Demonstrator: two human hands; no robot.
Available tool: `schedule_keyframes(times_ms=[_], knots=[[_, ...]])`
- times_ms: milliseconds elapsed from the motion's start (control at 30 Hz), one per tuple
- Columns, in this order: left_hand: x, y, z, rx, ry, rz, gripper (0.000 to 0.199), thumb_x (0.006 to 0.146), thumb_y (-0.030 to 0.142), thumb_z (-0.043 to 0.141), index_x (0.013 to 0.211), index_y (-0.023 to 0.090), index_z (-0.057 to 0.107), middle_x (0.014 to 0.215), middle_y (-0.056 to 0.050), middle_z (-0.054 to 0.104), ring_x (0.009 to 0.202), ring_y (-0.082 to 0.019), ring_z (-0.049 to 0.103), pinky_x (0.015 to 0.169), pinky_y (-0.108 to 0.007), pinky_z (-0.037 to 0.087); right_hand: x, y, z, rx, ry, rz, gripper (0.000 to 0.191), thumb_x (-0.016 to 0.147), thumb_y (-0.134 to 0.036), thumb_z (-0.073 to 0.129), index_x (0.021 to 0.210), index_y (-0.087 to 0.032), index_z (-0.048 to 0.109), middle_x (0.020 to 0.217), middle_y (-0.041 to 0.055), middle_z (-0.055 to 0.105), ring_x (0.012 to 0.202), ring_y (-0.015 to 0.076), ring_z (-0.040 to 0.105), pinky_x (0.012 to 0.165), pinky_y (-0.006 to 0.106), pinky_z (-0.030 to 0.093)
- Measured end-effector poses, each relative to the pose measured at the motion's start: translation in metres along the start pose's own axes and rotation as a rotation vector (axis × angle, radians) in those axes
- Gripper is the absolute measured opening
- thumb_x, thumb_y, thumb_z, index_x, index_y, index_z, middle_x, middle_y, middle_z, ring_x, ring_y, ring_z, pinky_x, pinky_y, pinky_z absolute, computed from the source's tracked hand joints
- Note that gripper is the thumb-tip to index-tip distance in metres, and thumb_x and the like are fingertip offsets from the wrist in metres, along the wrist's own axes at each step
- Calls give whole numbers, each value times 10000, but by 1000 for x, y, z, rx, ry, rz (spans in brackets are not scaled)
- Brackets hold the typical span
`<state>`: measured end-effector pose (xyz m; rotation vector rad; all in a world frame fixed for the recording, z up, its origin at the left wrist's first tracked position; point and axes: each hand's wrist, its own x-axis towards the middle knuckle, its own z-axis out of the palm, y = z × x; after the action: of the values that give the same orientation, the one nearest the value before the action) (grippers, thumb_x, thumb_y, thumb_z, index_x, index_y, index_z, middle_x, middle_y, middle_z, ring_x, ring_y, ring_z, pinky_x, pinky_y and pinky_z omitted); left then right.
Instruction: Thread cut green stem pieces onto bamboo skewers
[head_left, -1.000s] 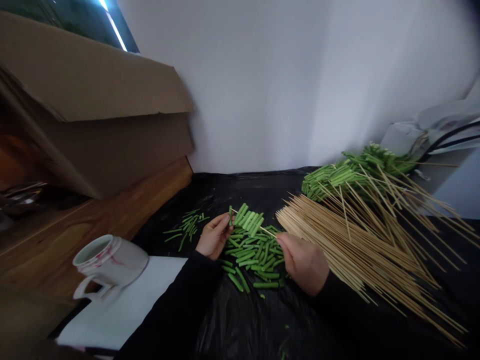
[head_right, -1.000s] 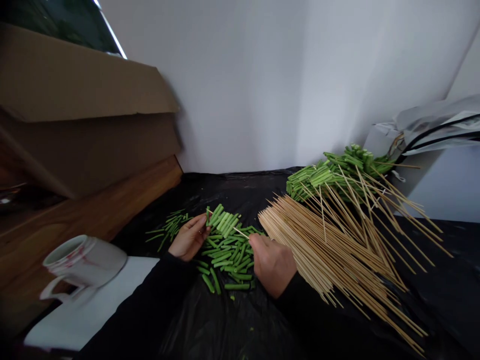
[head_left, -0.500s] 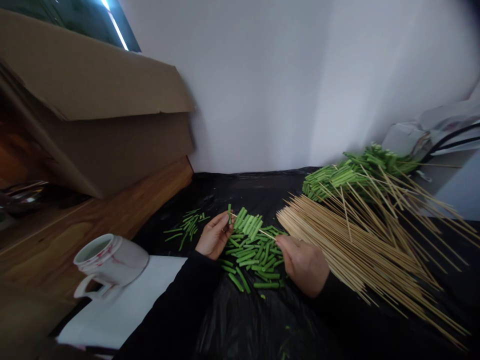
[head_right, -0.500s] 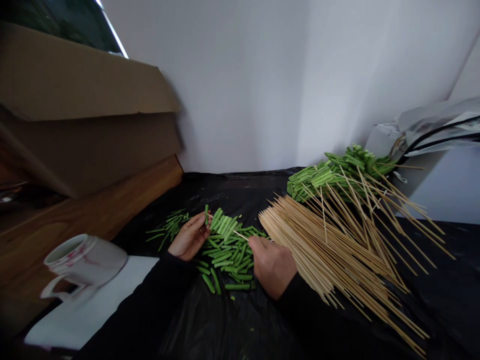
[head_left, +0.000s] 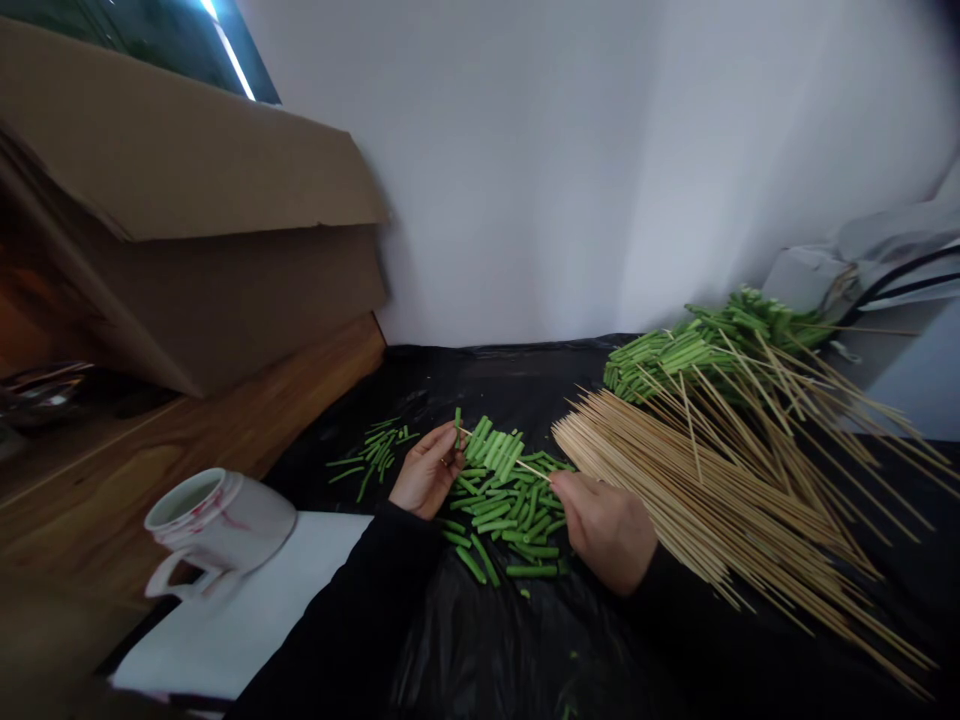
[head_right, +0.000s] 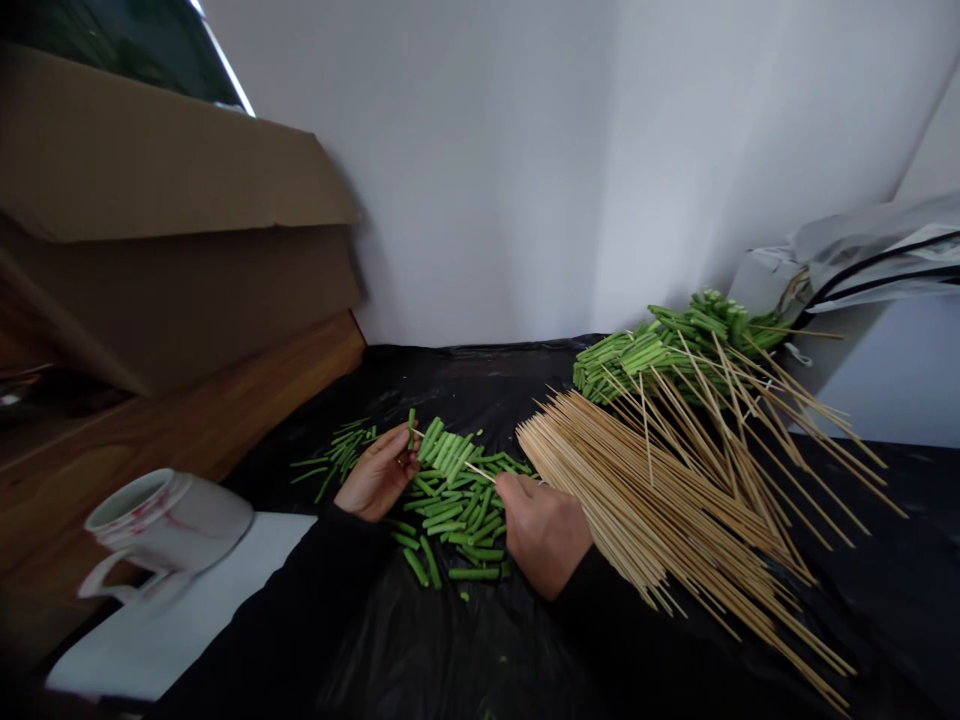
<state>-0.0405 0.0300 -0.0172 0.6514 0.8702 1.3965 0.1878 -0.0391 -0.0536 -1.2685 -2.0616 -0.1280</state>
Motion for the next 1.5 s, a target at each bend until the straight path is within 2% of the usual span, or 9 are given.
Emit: schedule_keyframes(times_ms=[133,333,733,1067,1500], knots=[[-1,0,0,16,21,4,240,644,127,807,869,113,723,760,-27,700,690,-98,648,560,-154,510,0,0,0,-11,-18,12,255,943,-137,377,956,-181,628,809,21,662,722,135,620,664,247,367],[0,1,1,-10,26,19,237,624,96,808,845,114,725,732,-8,693,623,-67,618,537,-146,497,1,-1,-2,-26,-34,17,259,937,-129,372,954,-180,626,810,23,663,704,129,607,639,248,350],[3,2,0,-15,43,35,154,641,51,762,785,97,735,663,-11,664,591,-65,580,494,-138,453,1,-2,-4,-48,-42,17,260,928,-128,379,953,-184,632,782,18,652,673,126,593,610,256,323],[2,3,1,-39,20,-10,119,636,63,756,743,103,721,649,1,640,572,-57,556,499,-144,440,1,-2,-3,-60,-35,-3,250,918,-127,372,902,-186,614,718,8,613,631,121,548,576,275,282],[3,2,-1,-5,-3,-6,146,617,81,776,746,95,710,629,9,628,586,-60,554,529,-159,430,1,-3,-4,-53,-36,5,265,921,-129,352,871,-188,606,706,6,601,612,128,538,577,298,256]])
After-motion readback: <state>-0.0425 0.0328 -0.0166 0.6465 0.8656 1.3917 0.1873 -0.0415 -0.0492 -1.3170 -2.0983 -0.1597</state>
